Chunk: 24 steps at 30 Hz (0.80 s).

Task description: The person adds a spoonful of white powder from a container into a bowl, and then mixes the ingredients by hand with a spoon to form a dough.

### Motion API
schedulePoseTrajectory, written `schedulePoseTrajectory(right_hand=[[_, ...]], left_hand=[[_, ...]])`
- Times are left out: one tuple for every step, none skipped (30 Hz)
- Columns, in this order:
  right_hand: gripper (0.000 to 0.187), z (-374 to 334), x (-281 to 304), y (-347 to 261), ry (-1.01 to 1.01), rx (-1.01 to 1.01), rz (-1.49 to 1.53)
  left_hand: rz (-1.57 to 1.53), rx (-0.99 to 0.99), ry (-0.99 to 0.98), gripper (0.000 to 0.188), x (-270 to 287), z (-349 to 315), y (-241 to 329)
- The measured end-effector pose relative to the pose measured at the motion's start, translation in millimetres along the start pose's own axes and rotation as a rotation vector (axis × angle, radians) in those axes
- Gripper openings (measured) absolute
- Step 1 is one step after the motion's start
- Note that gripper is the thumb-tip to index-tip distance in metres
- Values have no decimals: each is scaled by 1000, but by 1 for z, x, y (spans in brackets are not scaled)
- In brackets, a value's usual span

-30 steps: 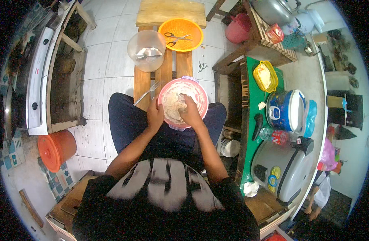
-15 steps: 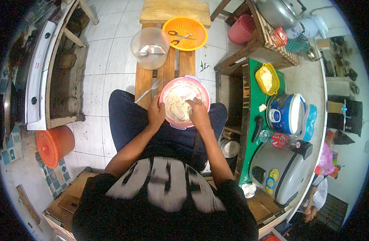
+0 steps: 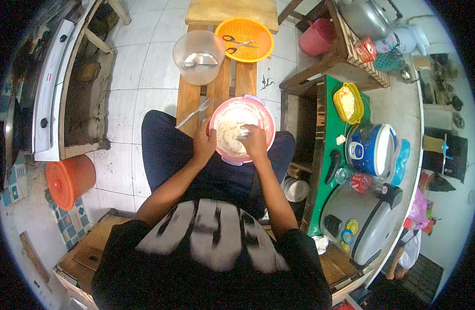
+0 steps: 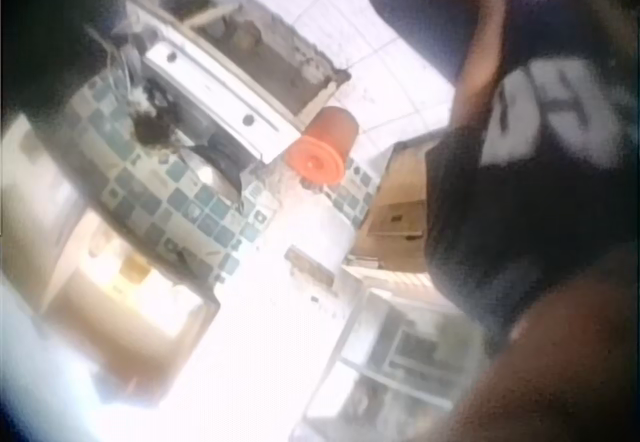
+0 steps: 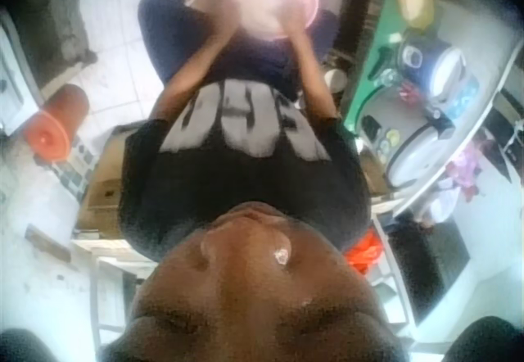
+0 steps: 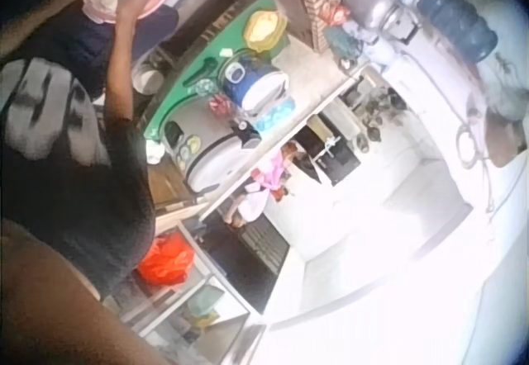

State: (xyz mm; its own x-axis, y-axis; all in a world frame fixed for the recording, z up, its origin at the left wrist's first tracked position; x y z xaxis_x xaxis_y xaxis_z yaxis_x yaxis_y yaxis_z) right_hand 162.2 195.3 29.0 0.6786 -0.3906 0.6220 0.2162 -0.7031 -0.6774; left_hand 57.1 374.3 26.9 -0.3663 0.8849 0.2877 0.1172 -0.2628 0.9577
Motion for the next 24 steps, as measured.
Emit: schedulePoseTrajectory(right_hand=[[45,-3,7,-13,70,84,-134],[45,-6,10,-14,70,82,-136],[48,-8,11,-35,21,105,-311],[51,-12,7,-47,-22,123,-482],[51,-13,5,-48,-26,126,-482],[53,-15,1,-48,-68,136,-450],[55,-17,-4,-48,-111,146,-417],[55,-20,-6,-48,-113,143,-415],[55,-24,-13,-59,-176,169,-394],[57,-26,-21,-67,-239,197,-372],[57,-23,-29,-64,-242,195,-370],[57,-21,-37,-57,-242,193,-454],[57,-19,-44,-56,-243,191,-535],[57,-19,-48,-53,-240,186,-532],[57,-15,-48,-50,-232,153,-533],[56,-12,-47,-47,-225,121,-534],[56,-9,-45,-45,-218,122,-537],[56,-4,-39,-36,-184,102,-427],[55,0,-32,-27,-148,80,-317],[51,0,-20,-21,-66,101,-249],[51,1,-16,-17,-61,106,-250],[48,0,-4,-13,32,124,-194],[45,-2,9,-7,126,141,-138],[52,2,10,-9,19,32,-46]], left_hand=[[16,0,22,41,1,0,-2],[13,-1,21,41,-1,0,-4],[33,-1,25,41,2,-1,-7],[54,-3,22,40,2,-1,-7],[55,0,25,40,2,-2,-7],[24,5,22,40,1,-1,-7],[-7,10,20,39,0,-1,-7],[-7,12,17,39,0,-1,-6],[6,7,18,39,0,-2,-5],[20,2,19,39,1,-2,-5],[20,5,17,39,1,-3,-6],[12,0,12,39,-2,-2,-5],[6,-3,9,39,-3,-2,-6],[6,-4,2,39,-4,-3,-7],[-16,21,-10,39,-3,-2,-11],[-38,47,-22,40,-4,0,-15],[-38,40,-21,40,-3,0,-15],[29,-12,12,40,1,0,-8],[95,-65,43,40,3,0,1],[94,-74,45,40,3,0,4],[67,-62,37,40,3,-1,5],[39,-51,29,40,2,0,6],[40,-58,30,40,1,4,10],[29,-36,29,40,4,2,6]])
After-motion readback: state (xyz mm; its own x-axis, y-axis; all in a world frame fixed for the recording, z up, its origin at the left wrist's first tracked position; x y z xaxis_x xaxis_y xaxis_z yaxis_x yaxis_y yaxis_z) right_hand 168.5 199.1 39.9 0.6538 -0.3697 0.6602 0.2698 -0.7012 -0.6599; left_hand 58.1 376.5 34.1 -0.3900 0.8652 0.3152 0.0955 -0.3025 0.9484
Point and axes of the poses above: each hand's wrist, its own z-axis towards the middle knuckle, its own x-axis out of the back of the hand, y = z × x, the point moved 10 cm from there along z, towards the middle knuckle, and after that the axes turned 15 degrees about -y, right-handed, at the moved point
